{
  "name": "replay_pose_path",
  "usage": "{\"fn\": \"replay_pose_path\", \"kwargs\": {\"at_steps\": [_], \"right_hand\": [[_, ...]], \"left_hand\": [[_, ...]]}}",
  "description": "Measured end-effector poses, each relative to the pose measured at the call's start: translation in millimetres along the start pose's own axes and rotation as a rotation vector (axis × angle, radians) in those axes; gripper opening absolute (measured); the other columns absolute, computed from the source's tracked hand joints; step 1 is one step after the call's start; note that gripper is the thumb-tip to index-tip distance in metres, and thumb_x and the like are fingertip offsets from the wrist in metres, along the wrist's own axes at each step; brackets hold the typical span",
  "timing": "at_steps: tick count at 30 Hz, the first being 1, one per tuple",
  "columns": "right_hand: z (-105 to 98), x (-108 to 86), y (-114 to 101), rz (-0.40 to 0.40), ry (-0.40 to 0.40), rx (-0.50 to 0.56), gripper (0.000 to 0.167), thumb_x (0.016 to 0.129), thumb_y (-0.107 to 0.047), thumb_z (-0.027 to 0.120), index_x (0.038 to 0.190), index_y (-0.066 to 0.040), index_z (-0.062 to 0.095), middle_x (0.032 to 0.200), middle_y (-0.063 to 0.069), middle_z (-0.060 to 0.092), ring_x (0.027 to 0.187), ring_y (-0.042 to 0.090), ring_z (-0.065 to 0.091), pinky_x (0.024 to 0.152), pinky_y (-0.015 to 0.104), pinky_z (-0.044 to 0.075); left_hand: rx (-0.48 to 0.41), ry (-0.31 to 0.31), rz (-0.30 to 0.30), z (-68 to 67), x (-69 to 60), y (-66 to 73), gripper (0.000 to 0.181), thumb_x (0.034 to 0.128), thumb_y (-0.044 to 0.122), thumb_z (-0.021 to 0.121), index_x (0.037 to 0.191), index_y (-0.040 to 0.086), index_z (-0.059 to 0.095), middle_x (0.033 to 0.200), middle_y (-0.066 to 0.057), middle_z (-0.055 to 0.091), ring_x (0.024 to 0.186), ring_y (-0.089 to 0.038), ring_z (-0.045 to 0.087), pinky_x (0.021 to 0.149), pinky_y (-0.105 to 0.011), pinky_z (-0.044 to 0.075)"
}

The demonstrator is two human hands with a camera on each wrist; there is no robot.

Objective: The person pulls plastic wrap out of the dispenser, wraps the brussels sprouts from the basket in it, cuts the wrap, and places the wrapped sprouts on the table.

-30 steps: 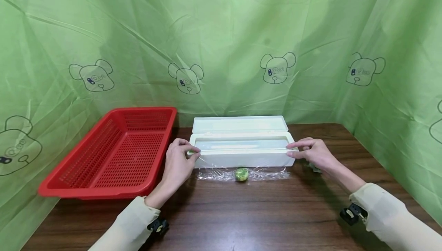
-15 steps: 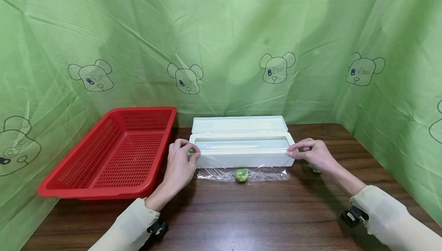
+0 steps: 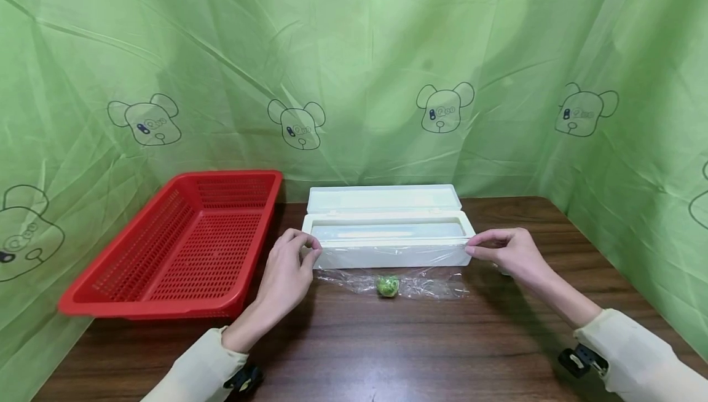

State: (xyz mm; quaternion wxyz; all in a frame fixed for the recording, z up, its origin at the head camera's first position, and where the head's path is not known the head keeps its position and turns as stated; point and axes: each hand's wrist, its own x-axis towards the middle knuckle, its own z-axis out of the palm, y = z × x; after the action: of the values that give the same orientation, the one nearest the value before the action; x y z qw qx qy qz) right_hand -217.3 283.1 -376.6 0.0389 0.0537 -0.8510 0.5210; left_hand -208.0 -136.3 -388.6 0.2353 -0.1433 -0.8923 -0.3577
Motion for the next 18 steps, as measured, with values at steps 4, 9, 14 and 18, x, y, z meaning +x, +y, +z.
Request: {"fn": "replay_pose_path", "kwargs": {"at_steps": [4, 9, 14, 18], "right_hand": [[-1, -4.6, -1, 0.035, -0.05, 0.053, 0.03, 0.092, -0.018, 0.084, 0.109, 0.005, 0.075, 0.053, -0.007, 0.043, 0.046, 0.008, 0.034, 0.04, 0.025, 0.03], [0, -9.2, 1, 0.017, -0.16, 0.11, 0.026, 0.098, -0.013, 0.076, 0.11, 0.008, 0.067, 0.067, 0.007, 0.064, 0.05, 0.011, 0.046, 0.039, 0.025, 0.033], [1, -12.1, 1, 0.056, -0.213, 0.141, 0.023, 0.101, -0.011, 0.069, 0.113, 0.007, 0.059, 0.104, 0.019, 0.077, 0.053, 0.013, 0.053, 0.041, 0.024, 0.036], [3, -13.5, -1, 0.07, -0.218, 0.146, 0.025, 0.102, -0.013, 0.069, 0.114, 0.007, 0.058, 0.101, 0.019, 0.077, 0.054, 0.013, 0.054, 0.042, 0.024, 0.037]], "left_hand": [[-0.019, -0.011, 0.013, -2.2, -3.6, 0.8, 0.015, 0.094, -0.001, 0.075, 0.09, 0.013, 0.07, 0.087, -0.001, 0.061, 0.073, -0.014, 0.054, 0.067, -0.034, 0.046], [-0.044, -0.052, -0.007, -3.9, -6.8, 1.0, 0.017, 0.0944, -0.002, 0.074, 0.09, 0.014, 0.068, 0.075, 0.0, 0.06, 0.066, -0.012, 0.052, 0.061, -0.03, 0.044], [-0.066, -0.096, -0.026, -6.0, -8.2, 2.2, 0.016, 0.096, -0.002, 0.072, 0.091, 0.013, 0.067, 0.079, -0.003, 0.066, 0.066, -0.012, 0.053, 0.061, -0.03, 0.045], [-0.076, -0.117, -0.032, -8.3, -8.4, 3.0, 0.016, 0.0968, -0.003, 0.07, 0.09, 0.01, 0.067, 0.079, -0.005, 0.066, 0.068, -0.012, 0.054, 0.063, -0.03, 0.045]]}}
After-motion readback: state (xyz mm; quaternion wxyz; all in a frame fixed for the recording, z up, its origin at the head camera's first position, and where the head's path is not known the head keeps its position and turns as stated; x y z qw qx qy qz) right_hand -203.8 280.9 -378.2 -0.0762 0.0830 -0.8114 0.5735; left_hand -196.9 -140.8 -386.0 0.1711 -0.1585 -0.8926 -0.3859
